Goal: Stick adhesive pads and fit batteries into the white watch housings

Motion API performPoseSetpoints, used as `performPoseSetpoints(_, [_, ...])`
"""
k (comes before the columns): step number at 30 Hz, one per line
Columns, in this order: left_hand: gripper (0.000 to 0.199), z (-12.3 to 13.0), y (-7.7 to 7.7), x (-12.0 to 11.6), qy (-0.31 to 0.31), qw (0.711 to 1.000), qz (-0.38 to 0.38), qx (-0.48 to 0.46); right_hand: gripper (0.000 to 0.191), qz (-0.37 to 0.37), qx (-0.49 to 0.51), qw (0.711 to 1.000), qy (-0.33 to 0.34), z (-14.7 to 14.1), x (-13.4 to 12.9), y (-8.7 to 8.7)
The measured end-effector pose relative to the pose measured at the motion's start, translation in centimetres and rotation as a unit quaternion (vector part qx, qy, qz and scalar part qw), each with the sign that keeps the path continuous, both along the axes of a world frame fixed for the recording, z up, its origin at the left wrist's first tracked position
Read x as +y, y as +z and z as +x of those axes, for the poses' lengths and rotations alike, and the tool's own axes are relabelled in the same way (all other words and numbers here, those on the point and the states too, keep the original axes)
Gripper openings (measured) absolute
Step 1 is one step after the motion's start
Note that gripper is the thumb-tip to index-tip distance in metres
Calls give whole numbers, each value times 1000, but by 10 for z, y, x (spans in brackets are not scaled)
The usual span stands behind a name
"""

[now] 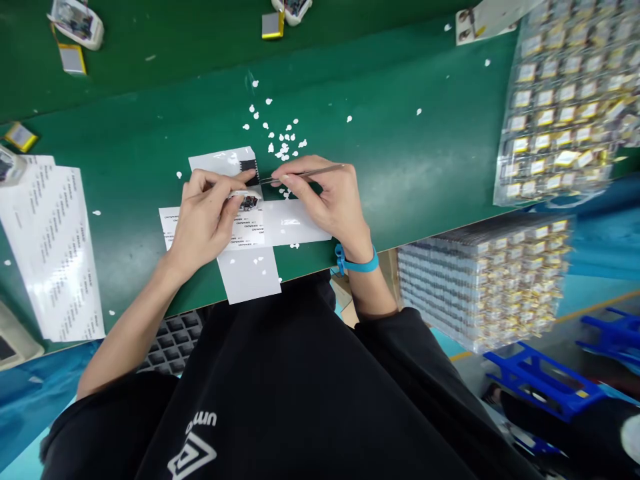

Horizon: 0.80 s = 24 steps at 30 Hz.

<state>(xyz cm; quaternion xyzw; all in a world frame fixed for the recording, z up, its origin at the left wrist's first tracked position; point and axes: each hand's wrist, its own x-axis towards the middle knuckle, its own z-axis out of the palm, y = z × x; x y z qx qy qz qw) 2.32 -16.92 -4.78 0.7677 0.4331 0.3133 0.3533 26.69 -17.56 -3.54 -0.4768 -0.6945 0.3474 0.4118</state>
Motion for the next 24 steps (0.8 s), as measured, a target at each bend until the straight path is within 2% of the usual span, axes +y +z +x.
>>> performPoseSetpoints(6, [18,0,-2,2,4,1000,-4,-12,33,-8,-3,1000,-3,-1,1,-1])
performPoseSetpoints(11, [20,0,-3,1,-3,999,32,10,31,-8,9,1000,-5,0,1,-1])
performPoseSetpoints(20, [24,4,8,-4,-3,994,64,85,19,7,-7,1000,4,2,3,-2])
performPoseSetpoints(24, [25,4,2,-2,1,995,67,80,23,-13,17,1000,14,1,5,-4])
